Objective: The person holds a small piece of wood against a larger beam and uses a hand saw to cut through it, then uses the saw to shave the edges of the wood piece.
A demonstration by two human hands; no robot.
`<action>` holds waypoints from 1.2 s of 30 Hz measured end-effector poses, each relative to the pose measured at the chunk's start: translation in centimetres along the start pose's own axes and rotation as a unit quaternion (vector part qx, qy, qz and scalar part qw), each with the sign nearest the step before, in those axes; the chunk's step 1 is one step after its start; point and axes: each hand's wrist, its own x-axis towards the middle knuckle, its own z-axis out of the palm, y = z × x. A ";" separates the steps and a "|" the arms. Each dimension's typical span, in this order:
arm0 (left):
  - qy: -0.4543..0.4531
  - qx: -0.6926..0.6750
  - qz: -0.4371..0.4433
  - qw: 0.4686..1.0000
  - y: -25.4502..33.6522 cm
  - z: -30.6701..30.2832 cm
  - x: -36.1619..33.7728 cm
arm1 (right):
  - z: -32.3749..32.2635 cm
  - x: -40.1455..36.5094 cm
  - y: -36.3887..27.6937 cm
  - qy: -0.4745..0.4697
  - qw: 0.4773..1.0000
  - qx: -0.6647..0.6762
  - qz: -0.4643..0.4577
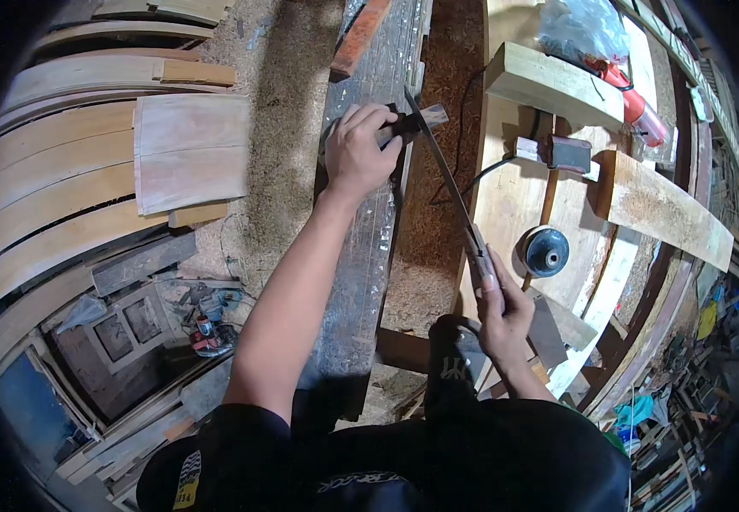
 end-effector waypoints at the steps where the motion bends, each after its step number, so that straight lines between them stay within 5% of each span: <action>1: 0.004 0.005 0.004 1.000 0.1 0.1 0.1 | -0.1 -0.1 0.1 0.007 0.999 0.024 -0.031; 4: 0.001 -0.002 0.005 1.000 0.0 -0.1 0.0 | 0.6 1.5 -1.7 0.001 0.996 -0.048 -0.074; 9: -0.022 0.008 -0.016 1.000 0.5 -0.2 -0.1 | 3.3 6.4 -3.7 -0.003 0.999 0.024 -0.030; 14: -0.008 0.003 0.001 1.000 0.0 -0.2 0.0 | 1.9 1.6 2.5 0.040 0.969 -0.054 -0.237; 15: -0.006 -0.005 -0.007 1.000 0.1 0.0 0.0 | 1.8 1.0 2.1 0.038 0.970 -0.055 -0.234; 17: 0.002 -0.010 -0.013 1.000 0.2 0.0 0.0 | 1.0 -0.2 0.8 0.005 0.999 -0.023 -0.039; 22: 0.010 -0.010 -0.010 1.000 0.1 0.1 0.6 | 1.9 0.7 0.3 0.044 0.991 -0.034 -0.125; 30: -0.003 0.024 -0.016 1.000 0.6 0.0 0.1 | -1.6 0.1 -6.1 -0.043 0.996 0.045 0.061; 36: 0.014 0.031 0.009 0.999 0.1 0.7 -0.4 | -4.3 0.5 -11.9 -0.057 0.998 0.014 0.034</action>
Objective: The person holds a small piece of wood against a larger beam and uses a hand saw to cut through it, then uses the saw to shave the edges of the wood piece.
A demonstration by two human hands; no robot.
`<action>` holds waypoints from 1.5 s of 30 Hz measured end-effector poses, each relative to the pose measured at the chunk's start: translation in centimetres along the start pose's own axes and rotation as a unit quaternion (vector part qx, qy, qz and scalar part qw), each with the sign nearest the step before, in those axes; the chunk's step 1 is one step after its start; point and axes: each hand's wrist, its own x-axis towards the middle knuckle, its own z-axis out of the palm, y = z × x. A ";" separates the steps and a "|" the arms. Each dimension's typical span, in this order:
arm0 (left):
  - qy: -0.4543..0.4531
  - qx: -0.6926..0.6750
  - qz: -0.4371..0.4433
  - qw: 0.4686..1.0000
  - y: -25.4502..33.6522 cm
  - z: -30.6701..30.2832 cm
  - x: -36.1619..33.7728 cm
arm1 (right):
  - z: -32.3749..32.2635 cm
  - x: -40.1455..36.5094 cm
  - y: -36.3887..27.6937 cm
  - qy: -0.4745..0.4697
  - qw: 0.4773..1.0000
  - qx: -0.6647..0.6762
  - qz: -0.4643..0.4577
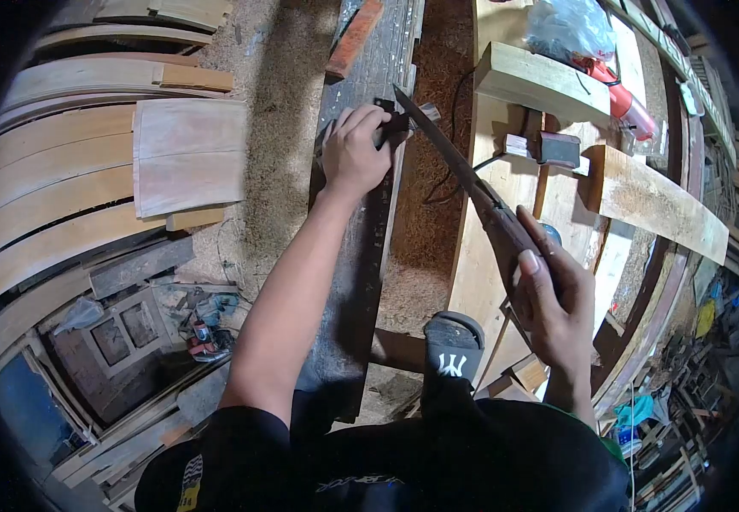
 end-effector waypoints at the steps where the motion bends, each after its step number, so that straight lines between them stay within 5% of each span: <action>1: 0.007 0.011 0.011 1.000 0.0 0.0 -0.1 | 0.2 -0.3 0.1 0.001 1.000 0.001 -0.002; 8: 0.016 0.047 0.030 0.998 0.0 0.0 -0.3 | 0.2 -1.2 5.8 0.059 0.988 0.095 -0.110; 21: -0.115 -0.028 0.065 0.991 -1.3 -3.7 -0.4 | 1.6 -3.0 9.6 0.086 0.988 0.105 -0.072; 34: -0.084 0.117 0.161 0.976 -0.7 -3.8 0.3 | 4.0 -1.0 11.4 0.051 0.991 0.083 -0.096; 45: -0.086 0.039 0.148 0.984 -1.4 -3.2 -0.3 | 4.5 -0.3 11.9 0.043 0.991 0.065 -0.108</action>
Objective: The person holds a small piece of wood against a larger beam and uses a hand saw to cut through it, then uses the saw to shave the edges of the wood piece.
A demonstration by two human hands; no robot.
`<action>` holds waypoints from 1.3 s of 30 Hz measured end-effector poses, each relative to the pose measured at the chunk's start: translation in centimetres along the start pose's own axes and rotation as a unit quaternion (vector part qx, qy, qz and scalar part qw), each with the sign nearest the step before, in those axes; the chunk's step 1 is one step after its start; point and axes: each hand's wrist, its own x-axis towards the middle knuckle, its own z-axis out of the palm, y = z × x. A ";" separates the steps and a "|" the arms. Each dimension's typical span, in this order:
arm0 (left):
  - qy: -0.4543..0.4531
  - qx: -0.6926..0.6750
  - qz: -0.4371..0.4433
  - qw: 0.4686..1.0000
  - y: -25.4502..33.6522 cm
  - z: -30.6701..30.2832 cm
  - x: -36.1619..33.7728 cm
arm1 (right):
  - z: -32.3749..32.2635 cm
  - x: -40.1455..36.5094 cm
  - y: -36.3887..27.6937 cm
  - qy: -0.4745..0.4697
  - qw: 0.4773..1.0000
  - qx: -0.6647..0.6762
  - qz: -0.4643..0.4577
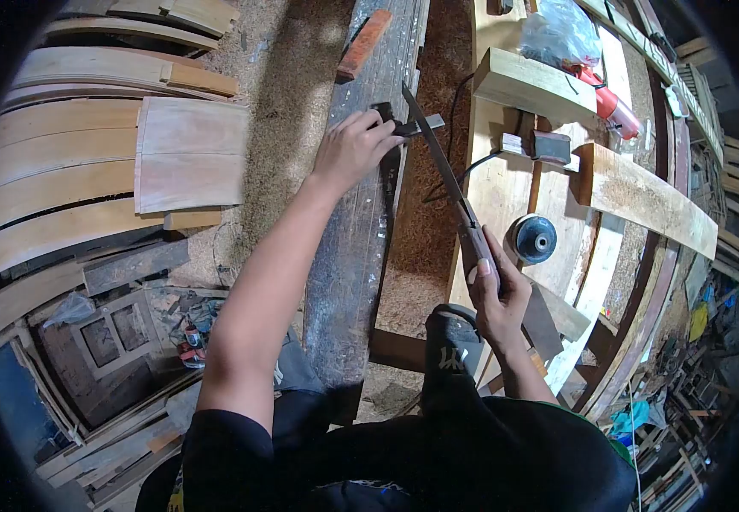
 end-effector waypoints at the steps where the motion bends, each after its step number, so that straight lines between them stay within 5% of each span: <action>1: -0.004 -0.006 -0.006 1.000 -0.1 0.1 0.0 | 0.0 0.0 0.1 0.002 1.000 -0.012 -0.005; 39: -0.014 -0.020 -0.021 0.999 -0.6 0.6 0.0 | -0.4 0.2 1.9 0.015 0.996 -0.077 -0.030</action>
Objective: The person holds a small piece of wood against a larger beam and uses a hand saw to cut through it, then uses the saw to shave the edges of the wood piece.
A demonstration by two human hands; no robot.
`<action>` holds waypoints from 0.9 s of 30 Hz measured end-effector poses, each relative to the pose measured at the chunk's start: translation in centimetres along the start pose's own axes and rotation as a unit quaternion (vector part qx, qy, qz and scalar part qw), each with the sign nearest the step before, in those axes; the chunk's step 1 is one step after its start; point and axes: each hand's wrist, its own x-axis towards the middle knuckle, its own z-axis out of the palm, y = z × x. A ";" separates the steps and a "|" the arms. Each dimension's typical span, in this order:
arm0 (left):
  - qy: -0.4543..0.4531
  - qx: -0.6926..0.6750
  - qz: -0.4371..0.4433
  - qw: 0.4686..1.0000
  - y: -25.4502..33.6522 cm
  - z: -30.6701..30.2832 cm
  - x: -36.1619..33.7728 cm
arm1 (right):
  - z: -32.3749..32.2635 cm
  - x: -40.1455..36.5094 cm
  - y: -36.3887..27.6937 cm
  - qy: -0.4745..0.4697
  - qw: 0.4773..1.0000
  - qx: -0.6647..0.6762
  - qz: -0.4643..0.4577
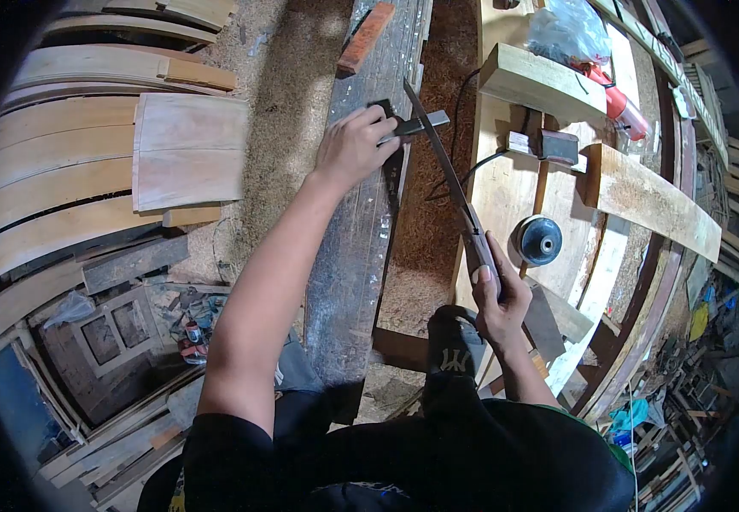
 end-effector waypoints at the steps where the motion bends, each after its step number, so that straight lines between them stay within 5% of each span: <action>1: -0.004 0.004 -0.003 1.000 0.1 -0.1 0.0 | 0.0 0.0 0.1 0.003 1.000 -0.006 -0.012; 21: 0.000 0.009 -0.028 1.000 1.2 -0.1 0.3 | 0.5 -0.1 1.1 0.006 0.999 -0.031 0.011; 23: 0.001 0.009 -0.035 0.999 1.2 0.0 0.3 | 0.8 -0.2 2.8 0.013 0.993 -0.071 -0.094; 27: 0.024 -0.014 -0.027 0.999 1.3 0.4 0.0 | 1.0 -0.4 1.1 0.011 0.998 -0.046 -0.039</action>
